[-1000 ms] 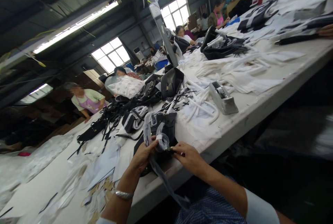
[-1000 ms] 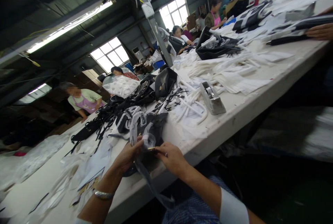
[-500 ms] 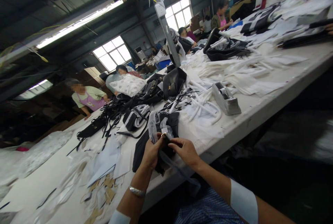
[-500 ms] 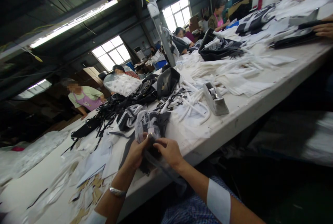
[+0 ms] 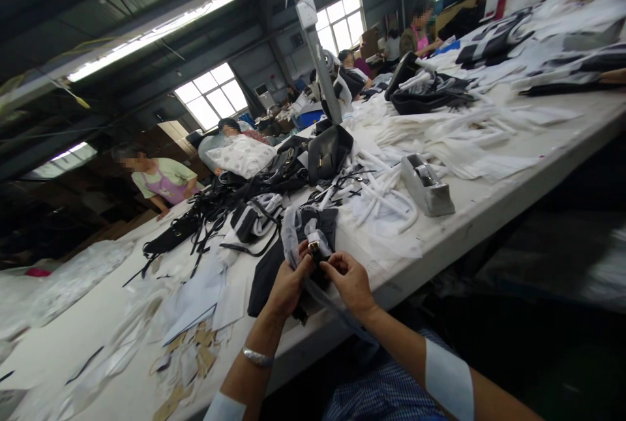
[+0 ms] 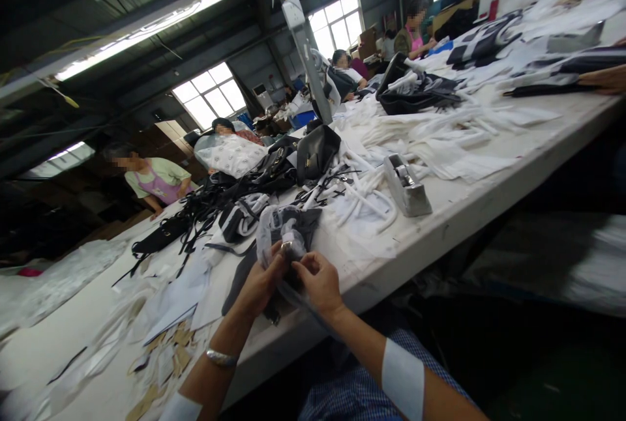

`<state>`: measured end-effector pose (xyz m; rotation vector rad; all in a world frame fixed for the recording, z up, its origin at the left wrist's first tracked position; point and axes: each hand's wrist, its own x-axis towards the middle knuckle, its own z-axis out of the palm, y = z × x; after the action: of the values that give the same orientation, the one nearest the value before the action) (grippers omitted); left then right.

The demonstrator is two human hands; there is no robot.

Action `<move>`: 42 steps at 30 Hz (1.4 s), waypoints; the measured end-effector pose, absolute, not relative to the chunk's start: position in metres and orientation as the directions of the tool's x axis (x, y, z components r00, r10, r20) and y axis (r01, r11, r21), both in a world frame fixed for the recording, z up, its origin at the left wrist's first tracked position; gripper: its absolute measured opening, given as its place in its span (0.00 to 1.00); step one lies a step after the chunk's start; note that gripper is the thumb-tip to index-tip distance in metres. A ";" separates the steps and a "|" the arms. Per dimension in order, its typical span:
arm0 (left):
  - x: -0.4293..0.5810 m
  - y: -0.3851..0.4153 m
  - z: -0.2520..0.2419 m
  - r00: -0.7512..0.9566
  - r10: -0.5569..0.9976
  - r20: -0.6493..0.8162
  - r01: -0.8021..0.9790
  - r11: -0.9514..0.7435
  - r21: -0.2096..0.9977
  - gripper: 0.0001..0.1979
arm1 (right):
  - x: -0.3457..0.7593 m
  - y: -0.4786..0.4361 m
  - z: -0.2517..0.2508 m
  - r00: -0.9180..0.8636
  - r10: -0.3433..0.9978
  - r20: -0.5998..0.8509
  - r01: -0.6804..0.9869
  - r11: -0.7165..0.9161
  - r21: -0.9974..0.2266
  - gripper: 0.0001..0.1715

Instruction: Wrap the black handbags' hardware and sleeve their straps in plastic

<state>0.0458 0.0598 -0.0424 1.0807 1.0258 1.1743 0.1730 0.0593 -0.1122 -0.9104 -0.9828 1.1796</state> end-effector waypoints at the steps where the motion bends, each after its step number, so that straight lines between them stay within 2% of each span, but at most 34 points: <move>1: 0.047 0.059 -0.043 0.104 0.994 -0.039 -0.155 0.055 0.986 0.27 | 0.173 0.059 -0.112 0.103 0.986 0.132 -0.303 0.158 -0.940 0.16; 4: 0.048 0.060 -0.045 0.059 0.997 -0.040 -0.087 0.045 0.995 0.27 | 0.175 0.060 -0.111 0.060 0.989 0.134 -0.301 0.146 -0.942 0.16; 7: 0.043 0.064 -0.049 0.021 0.998 -0.058 -0.092 0.060 0.994 0.25 | 0.185 0.059 -0.110 -0.010 0.987 0.163 -0.282 0.153 -0.947 0.14; 10: 0.033 0.070 -0.053 -0.031 0.995 -0.097 -0.187 0.090 0.978 0.22 | 0.201 0.058 -0.116 0.036 0.981 0.191 -0.225 0.195 -0.955 0.12; 13: 0.021 0.078 -0.050 -0.064 0.988 -0.144 -0.326 0.115 0.938 0.17 | 0.212 0.055 -0.129 0.084 0.986 0.146 -0.210 0.161 -0.964 0.13; 16: 0.014 0.085 -0.041 -0.077 0.984 -0.159 -0.418 0.113 0.902 0.10 | 0.215 0.052 -0.141 0.039 0.993 0.111 -0.216 0.117 -0.969 0.14; 20: 0.012 0.089 -0.024 -0.128 0.973 -0.194 -0.462 0.114 0.879 0.04 | 0.213 0.046 -0.145 -0.047 0.990 0.136 -0.172 0.126 -0.977 0.15; 25: 0.014 0.087 -0.009 -0.187 0.960 -0.209 -0.445 0.107 0.889 0.05 | 0.208 0.046 -0.137 -0.079 0.967 0.242 -0.066 0.237 -0.969 0.15; 28: 0.013 0.086 -0.003 -0.150 0.973 -0.175 -0.413 0.099 0.905 0.05 | 0.200 0.054 -0.132 -0.089 0.959 0.269 -0.081 0.262 -0.962 0.18; 32: 0.009 0.082 0.002 -0.067 0.988 -0.140 -0.356 0.107 0.928 0.10 | 0.182 0.074 -0.130 -0.152 0.968 0.202 -0.138 0.182 -0.974 0.27; 35: 0.008 0.077 0.004 -0.018 0.992 -0.126 -0.347 0.112 0.931 0.12 | 0.170 0.087 -0.131 -0.187 0.944 0.271 -0.093 0.257 -0.962 0.33; 38: 0.011 0.073 0.004 -0.005 0.993 -0.121 -0.327 0.113 0.938 0.12 | 0.162 0.090 -0.129 -0.200 0.939 0.278 0.026 0.289 -0.957 0.26; 42: 0.013 0.078 0.005 -0.035 0.994 -0.100 -0.317 0.084 0.945 0.13 | 0.158 0.094 -0.118 -0.263 0.922 0.285 0.033 0.304 -0.952 0.12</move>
<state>0.0125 0.0784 0.0054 0.8803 1.0488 1.3116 0.1580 0.0942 -0.1184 -0.8986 -1.5779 1.1222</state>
